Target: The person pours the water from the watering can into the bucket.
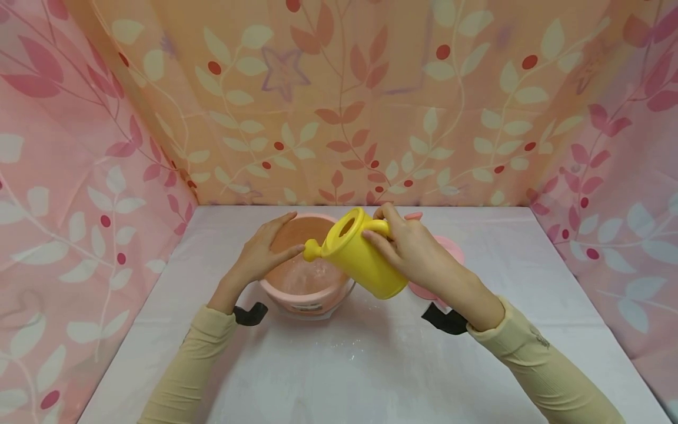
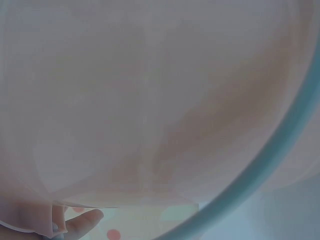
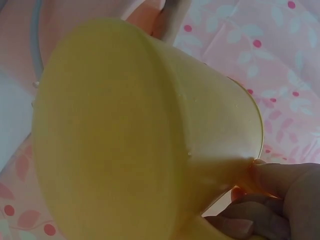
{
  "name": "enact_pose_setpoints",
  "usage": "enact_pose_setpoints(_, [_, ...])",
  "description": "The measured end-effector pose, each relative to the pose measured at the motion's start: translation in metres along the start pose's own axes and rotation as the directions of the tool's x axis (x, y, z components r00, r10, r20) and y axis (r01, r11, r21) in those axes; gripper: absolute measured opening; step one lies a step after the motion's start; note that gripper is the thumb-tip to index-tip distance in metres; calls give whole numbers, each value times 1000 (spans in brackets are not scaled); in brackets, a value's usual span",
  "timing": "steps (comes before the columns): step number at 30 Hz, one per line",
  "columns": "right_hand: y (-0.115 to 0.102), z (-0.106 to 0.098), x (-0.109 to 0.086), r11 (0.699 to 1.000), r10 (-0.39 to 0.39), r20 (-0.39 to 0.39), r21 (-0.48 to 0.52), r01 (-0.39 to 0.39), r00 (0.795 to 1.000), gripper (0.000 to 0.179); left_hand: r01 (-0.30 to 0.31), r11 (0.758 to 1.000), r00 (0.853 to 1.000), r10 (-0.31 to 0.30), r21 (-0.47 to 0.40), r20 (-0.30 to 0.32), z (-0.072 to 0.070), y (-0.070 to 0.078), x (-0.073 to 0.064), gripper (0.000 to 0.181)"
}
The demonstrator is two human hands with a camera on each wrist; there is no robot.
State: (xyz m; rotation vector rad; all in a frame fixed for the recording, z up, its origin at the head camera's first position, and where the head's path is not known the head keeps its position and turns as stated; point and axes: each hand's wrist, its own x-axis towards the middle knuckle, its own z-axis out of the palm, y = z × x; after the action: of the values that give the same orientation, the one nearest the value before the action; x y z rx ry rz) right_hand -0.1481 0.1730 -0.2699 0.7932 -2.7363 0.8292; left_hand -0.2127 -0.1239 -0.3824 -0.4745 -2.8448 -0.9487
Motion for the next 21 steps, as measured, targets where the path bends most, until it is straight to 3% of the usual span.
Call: enact_pose_setpoints(21, [0,0,1,1000,-19,-2,-9,18,1000,28,-12,1000,1000,12,15,1,-1,0,0,76])
